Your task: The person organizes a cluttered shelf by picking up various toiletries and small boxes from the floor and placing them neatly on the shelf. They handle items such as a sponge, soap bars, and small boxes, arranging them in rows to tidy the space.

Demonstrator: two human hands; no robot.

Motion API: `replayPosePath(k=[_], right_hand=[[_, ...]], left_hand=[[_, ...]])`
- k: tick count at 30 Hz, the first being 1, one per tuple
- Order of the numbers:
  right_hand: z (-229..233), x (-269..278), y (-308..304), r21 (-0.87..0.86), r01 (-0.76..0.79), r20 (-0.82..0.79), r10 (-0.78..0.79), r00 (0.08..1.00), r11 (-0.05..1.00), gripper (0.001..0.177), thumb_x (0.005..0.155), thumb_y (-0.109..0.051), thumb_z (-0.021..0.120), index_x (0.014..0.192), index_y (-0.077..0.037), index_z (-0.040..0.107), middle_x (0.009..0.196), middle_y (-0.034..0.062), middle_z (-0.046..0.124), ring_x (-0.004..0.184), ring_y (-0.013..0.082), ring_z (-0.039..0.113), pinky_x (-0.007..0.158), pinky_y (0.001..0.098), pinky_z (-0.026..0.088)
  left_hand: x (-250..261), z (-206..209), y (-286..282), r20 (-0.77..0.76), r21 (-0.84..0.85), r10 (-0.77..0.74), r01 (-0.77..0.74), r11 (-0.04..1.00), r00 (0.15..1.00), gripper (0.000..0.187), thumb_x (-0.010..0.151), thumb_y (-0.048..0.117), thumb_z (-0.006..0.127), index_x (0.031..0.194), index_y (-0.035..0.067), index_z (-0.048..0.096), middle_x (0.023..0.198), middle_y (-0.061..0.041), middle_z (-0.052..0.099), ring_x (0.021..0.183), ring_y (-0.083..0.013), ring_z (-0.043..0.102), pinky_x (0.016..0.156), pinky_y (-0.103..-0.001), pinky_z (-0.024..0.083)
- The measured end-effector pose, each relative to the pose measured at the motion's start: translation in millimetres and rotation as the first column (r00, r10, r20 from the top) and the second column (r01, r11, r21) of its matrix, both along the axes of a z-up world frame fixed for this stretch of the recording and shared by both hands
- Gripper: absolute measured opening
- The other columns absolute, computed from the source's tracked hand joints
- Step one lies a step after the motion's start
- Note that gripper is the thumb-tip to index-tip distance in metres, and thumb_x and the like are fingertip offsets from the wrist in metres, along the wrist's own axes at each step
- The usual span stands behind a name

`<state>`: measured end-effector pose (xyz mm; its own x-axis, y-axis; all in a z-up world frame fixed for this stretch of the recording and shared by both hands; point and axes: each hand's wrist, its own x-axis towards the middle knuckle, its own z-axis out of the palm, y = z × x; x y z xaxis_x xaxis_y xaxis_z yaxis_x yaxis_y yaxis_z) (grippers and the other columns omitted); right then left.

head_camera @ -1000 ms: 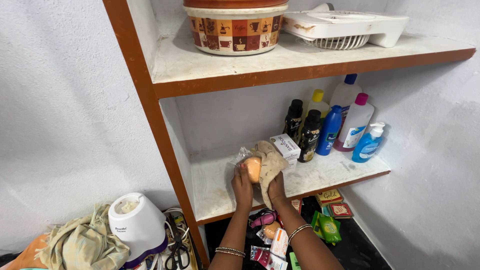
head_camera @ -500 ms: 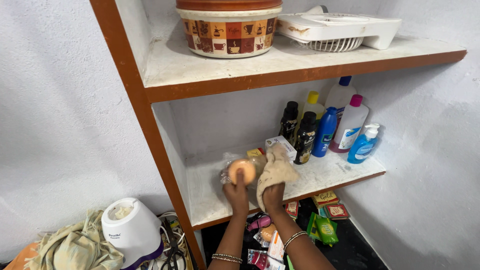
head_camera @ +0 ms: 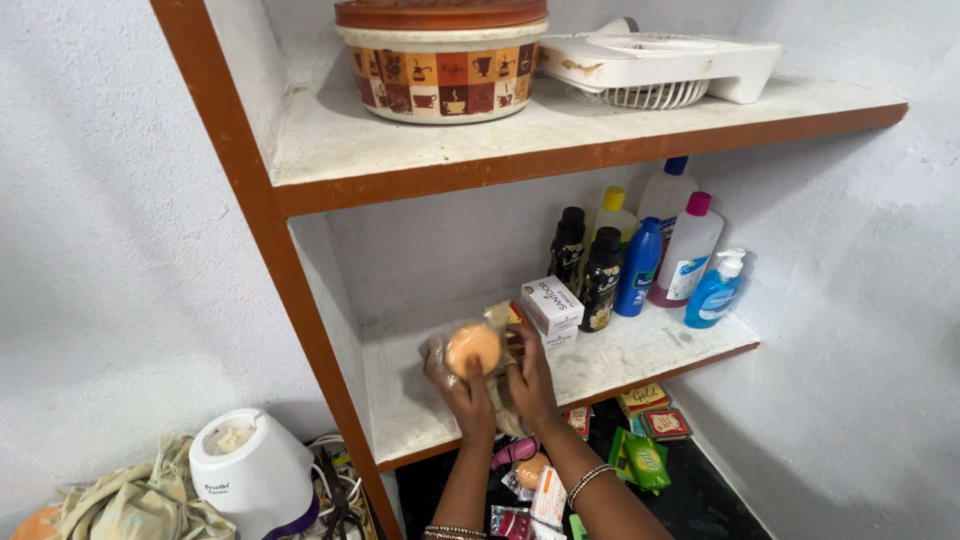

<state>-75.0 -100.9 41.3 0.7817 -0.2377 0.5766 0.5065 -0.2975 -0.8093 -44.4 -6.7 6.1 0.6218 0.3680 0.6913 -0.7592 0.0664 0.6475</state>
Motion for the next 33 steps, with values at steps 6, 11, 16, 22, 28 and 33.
replayPosePath(k=[6, 11, 16, 22, 28, 33], right_hand=[[23.6, -11.5, 10.1, -0.110, -0.019, 0.030, 0.022, 0.999, 0.994, 0.071, 0.090, -0.007, 0.058, 0.152, -0.007, 0.024, 0.135, 0.0200, 0.061, 0.123, 0.0293, 0.063, 0.104, 0.0410, 0.048], [34.4, -17.9, 19.6, -0.627, 0.069, 0.059, -0.042, 0.997, 0.776, 0.032, 0.086, -0.020, 0.071, 0.113, -0.005, 0.060, 0.103, 0.0119, 0.074, 0.098, 0.0314, 0.069, 0.088, 0.0397, 0.053], [27.2, -19.8, 13.5, -0.630, 0.017, 0.033, 0.005, 0.999, 0.776, 0.021, 0.084, -0.022, 0.069, 0.076, -0.003, 0.070, 0.075, 0.0115, 0.070, 0.070, 0.0292, 0.066, 0.069, 0.0398, 0.054], [10.2, -9.9, 5.1, -0.450, -0.054, -0.069, 0.025, 0.997, 0.891, 0.029, 0.089, -0.024, 0.065, 0.071, -0.001, 0.068, 0.065, 0.0140, 0.065, 0.053, 0.0264, 0.061, 0.054, 0.0397, 0.048], [7.3, -16.6, 7.6, -0.396, 0.084, -0.106, -0.137, 0.985, 0.914, 0.035, 0.095, -0.023, 0.063, 0.070, 0.002, 0.061, 0.062, 0.0179, 0.058, 0.051, 0.0290, 0.055, 0.053, 0.0415, 0.041], [12.4, -32.9, 15.9, -0.427, 0.173, 0.089, -0.149, 0.985, 0.887, 0.031, 0.093, -0.015, 0.063, 0.068, 0.003, 0.056, 0.063, 0.0160, 0.053, 0.055, 0.0318, 0.054, 0.053, 0.0423, 0.041]], left_hand=[[3.4, 19.3, 3.9, -0.426, -0.043, -0.050, 0.035, 0.998, 0.903, 0.068, 0.103, 0.036, 0.054, 0.154, 0.001, 0.027, 0.130, -0.020, 0.059, 0.119, -0.0288, 0.062, 0.103, -0.039, 0.050], [7.8, 18.0, 13.3, -0.215, -0.267, 0.050, -0.108, 0.958, 0.975, 0.058, 0.108, 0.037, 0.055, 0.142, -0.004, 0.034, 0.133, -0.029, 0.050, 0.124, -0.0355, 0.053, 0.106, -0.043, 0.045], [37.3, 40.0, 45.0, -0.435, 0.025, 0.100, -0.099, 0.995, 0.895, 0.058, 0.106, 0.044, 0.053, 0.143, 0.001, 0.039, 0.128, -0.024, 0.061, 0.116, -0.0369, 0.063, 0.100, -0.047, 0.049], [40.3, 55.9, 60.9, -0.616, 0.541, 0.268, 0.152, 0.827, 0.740, 0.065, 0.102, 0.056, 0.050, 0.148, 0.012, 0.037, 0.105, -0.015, 0.079, 0.097, -0.0337, 0.076, 0.084, -0.043, 0.058], [30.7, 63.4, 56.5, -0.498, 0.525, 0.331, -0.025, 0.851, 0.802, 0.083, 0.093, 0.055, 0.062, 0.152, 0.010, 0.027, 0.147, -0.023, 0.045, 0.111, -0.0395, 0.067, 0.084, -0.047, 0.057], [20.5, 70.4, 52.3, -0.459, 0.726, 0.441, 0.040, 0.686, 0.771, 0.076, 0.083, 0.047, 0.073, 0.142, 0.012, 0.040, 0.159, -0.017, 0.018, 0.138, -0.0402, 0.038, 0.089, -0.046, 0.056]])
